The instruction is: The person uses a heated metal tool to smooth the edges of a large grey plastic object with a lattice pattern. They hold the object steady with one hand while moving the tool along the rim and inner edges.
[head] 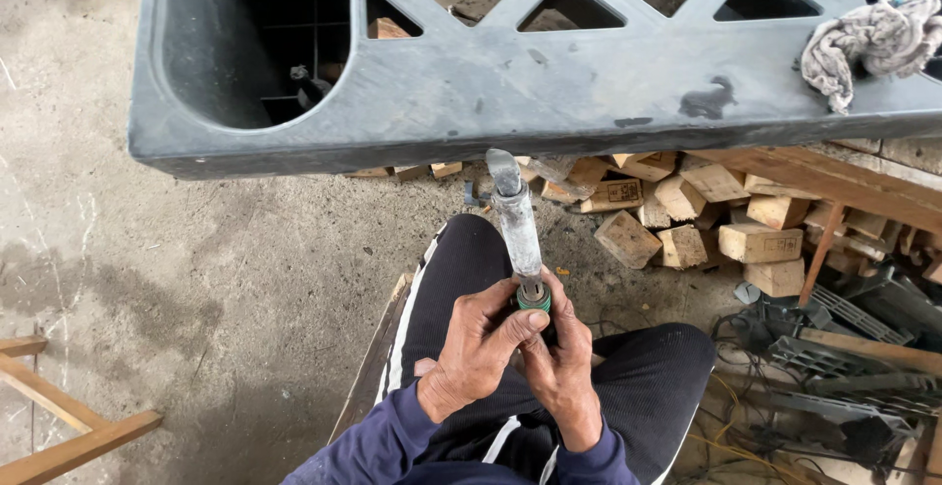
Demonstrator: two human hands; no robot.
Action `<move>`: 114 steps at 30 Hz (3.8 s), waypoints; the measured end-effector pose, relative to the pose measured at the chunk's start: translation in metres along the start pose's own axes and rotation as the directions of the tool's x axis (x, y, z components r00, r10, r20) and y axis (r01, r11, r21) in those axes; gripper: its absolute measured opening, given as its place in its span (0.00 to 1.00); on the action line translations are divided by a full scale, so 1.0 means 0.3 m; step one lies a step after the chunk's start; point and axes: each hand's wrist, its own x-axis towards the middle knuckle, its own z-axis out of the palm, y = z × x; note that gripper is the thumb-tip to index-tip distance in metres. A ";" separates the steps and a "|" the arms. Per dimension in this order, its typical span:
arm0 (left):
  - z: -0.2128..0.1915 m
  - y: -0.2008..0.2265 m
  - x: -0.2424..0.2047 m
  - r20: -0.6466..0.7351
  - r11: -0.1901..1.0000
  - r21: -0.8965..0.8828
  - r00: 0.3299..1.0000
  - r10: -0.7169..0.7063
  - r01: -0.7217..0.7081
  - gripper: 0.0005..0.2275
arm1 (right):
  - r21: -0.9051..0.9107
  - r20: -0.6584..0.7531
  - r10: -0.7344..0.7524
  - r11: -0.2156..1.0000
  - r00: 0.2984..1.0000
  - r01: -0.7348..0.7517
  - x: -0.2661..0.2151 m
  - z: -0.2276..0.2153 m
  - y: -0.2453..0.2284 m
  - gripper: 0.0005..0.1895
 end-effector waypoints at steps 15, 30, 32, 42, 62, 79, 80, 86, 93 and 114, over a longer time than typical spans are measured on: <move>-0.075 -0.071 0.039 0.070 0.999 -0.031 0.997 0.015 -0.013 0.22 | -0.105 -0.038 0.057 0.993 0.998 -0.060 0.003 0.040 0.064 0.32; -0.045 -0.041 0.053 0.078 0.995 0.067 0.995 0.066 -0.072 0.23 | -0.029 -0.099 0.127 0.991 0.987 -0.130 -0.027 0.027 0.089 0.34; -0.038 -0.031 0.042 0.057 0.993 0.072 0.994 0.094 -0.098 0.23 | -0.010 -0.089 0.112 0.994 0.990 -0.113 -0.023 0.026 0.073 0.34; -0.062 -0.005 0.027 0.035 0.996 0.041 0.996 0.084 -0.085 0.24 | -0.098 -0.038 0.053 0.994 0.998 -0.056 0.019 0.041 0.023 0.33; -0.051 0.020 0.007 0.013 0.996 0.050 0.997 0.075 -0.075 0.22 | -0.054 -0.062 0.019 0.998 0.998 -0.022 -0.006 0.057 0.020 0.32; 0.100 -0.055 0.128 0.092 0.978 0.194 0.994 0.063 -0.080 0.20 | 0.085 -0.272 0.112 0.992 0.956 -0.092 -0.080 -0.075 0.173 0.34; 0.102 -0.057 0.124 0.091 0.973 0.201 0.991 0.099 -0.115 0.19 | 0.047 -0.250 0.101 0.995 0.963 -0.093 -0.076 -0.082 0.170 0.34; 0.097 -0.063 0.081 0.007 0.974 0.219 0.998 0.062 -0.062 0.18 | 0.080 -0.096 0.081 0.994 0.992 -0.073 -0.051 -0.103 0.141 0.34; 0.104 -0.076 0.097 0.039 0.985 0.162 0.998 0.056 -0.062 0.18 | -0.002 -0.201 0.028 1.000 0.979 -0.029 -0.047 -0.085 0.144 0.31; 0.113 -0.057 0.076 -0.005 0.993 0.113 0.999 0.044 -0.043 0.19 | 0.044 -0.139 0.050 0.998 0.989 -0.045 -0.034 -0.077 0.099 0.32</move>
